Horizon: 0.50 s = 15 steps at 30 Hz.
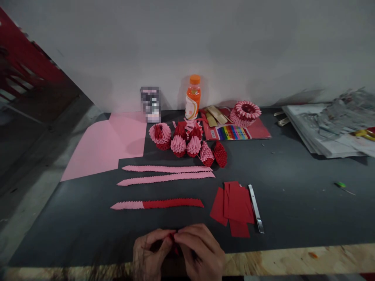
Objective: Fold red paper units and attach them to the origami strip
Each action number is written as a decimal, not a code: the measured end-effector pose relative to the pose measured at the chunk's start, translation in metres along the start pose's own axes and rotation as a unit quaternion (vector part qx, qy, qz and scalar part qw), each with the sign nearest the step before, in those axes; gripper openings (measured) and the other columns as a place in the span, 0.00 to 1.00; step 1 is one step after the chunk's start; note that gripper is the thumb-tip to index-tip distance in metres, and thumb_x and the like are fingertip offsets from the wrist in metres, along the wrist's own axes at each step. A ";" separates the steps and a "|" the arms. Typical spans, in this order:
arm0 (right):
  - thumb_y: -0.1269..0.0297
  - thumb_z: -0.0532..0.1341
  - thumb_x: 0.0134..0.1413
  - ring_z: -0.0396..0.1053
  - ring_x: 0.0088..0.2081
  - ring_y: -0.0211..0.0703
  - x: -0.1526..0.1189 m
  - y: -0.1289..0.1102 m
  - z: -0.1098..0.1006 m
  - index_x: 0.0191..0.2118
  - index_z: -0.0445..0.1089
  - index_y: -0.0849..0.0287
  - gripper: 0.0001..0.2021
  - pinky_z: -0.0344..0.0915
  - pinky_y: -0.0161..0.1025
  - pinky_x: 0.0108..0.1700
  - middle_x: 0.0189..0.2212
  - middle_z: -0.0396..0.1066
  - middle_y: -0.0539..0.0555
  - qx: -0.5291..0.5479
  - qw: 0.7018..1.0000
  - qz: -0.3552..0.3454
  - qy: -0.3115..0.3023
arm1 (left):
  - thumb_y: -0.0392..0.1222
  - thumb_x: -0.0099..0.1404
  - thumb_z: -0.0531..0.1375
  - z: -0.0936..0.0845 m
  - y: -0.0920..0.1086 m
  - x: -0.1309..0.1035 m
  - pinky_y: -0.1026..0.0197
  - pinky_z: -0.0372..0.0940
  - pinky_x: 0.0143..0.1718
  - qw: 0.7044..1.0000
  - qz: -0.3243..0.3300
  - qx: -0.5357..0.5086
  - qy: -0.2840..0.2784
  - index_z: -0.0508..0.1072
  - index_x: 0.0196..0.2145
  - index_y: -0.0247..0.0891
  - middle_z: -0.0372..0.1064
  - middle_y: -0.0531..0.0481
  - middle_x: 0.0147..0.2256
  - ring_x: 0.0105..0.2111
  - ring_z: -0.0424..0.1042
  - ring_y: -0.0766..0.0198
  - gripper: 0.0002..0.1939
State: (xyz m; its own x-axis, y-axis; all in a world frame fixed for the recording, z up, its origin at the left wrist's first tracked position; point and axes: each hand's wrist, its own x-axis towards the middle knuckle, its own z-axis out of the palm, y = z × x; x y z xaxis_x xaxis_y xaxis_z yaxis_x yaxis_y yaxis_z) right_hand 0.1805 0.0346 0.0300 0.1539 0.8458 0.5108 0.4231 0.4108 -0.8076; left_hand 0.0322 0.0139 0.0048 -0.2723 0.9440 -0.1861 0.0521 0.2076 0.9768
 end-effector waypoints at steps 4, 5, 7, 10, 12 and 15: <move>0.63 0.57 0.78 0.86 0.28 0.33 -0.010 0.012 -0.002 0.34 0.86 0.46 0.21 0.73 0.30 0.30 0.30 0.89 0.39 -0.048 0.994 -0.097 -0.003 | 0.73 0.60 0.72 0.000 0.001 -0.009 0.56 0.78 0.24 0.999 -0.013 0.013 0.027 0.92 0.26 0.52 0.86 0.47 0.21 0.21 0.83 0.52 0.24; 0.64 0.58 0.78 0.86 0.27 0.34 -0.013 0.015 -0.005 0.35 0.86 0.45 0.21 0.75 0.30 0.31 0.31 0.89 0.40 -0.059 0.991 -0.118 -0.012 | 0.73 0.60 0.72 0.001 0.002 -0.011 0.56 0.78 0.25 0.999 -0.019 0.016 0.034 0.92 0.25 0.51 0.86 0.47 0.21 0.21 0.83 0.51 0.25; 0.63 0.57 0.78 0.87 0.29 0.37 -0.021 0.021 -0.011 0.39 0.87 0.45 0.19 0.77 0.31 0.33 0.33 0.91 0.42 -0.082 0.984 -0.151 -0.043 | 0.76 0.59 0.72 0.002 0.005 -0.016 0.55 0.78 0.25 0.999 -0.027 0.017 0.044 0.91 0.24 0.50 0.85 0.48 0.21 0.21 0.83 0.51 0.27; 0.62 0.58 0.76 0.89 0.34 0.42 -0.032 0.029 -0.023 0.44 0.87 0.45 0.17 0.79 0.32 0.37 0.38 0.92 0.45 -0.090 0.983 -0.138 -0.079 | 0.79 0.55 0.72 0.005 0.008 -0.020 0.55 0.78 0.25 0.998 -0.033 0.015 0.054 0.90 0.23 0.50 0.85 0.48 0.21 0.22 0.83 0.50 0.29; 0.64 0.64 0.70 0.89 0.38 0.45 -0.035 0.031 -0.029 0.39 0.87 0.45 0.13 0.78 0.33 0.37 0.44 0.92 0.43 -0.048 0.987 -0.100 -0.118 | 0.78 0.56 0.72 0.005 0.010 -0.021 0.56 0.78 0.25 0.998 -0.033 0.018 0.059 0.90 0.23 0.50 0.85 0.49 0.21 0.21 0.83 0.51 0.29; 0.64 0.64 0.67 0.89 0.40 0.43 -0.031 0.028 -0.030 0.30 0.85 0.46 0.15 0.76 0.33 0.36 0.47 0.91 0.38 -0.016 0.984 -0.082 -0.158 | 0.76 0.60 0.70 0.006 0.010 -0.020 0.56 0.78 0.25 0.997 -0.029 0.028 0.071 0.89 0.24 0.50 0.85 0.49 0.21 0.22 0.82 0.52 0.28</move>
State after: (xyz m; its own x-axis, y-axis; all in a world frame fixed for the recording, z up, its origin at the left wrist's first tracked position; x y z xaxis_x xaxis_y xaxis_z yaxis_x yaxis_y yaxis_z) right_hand 0.2146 0.0094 0.0007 -0.2017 0.8349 0.5121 0.4480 0.5436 -0.7098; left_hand 0.0440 -0.0011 0.0177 -0.4087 0.8856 -0.2208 0.0842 0.2774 0.9570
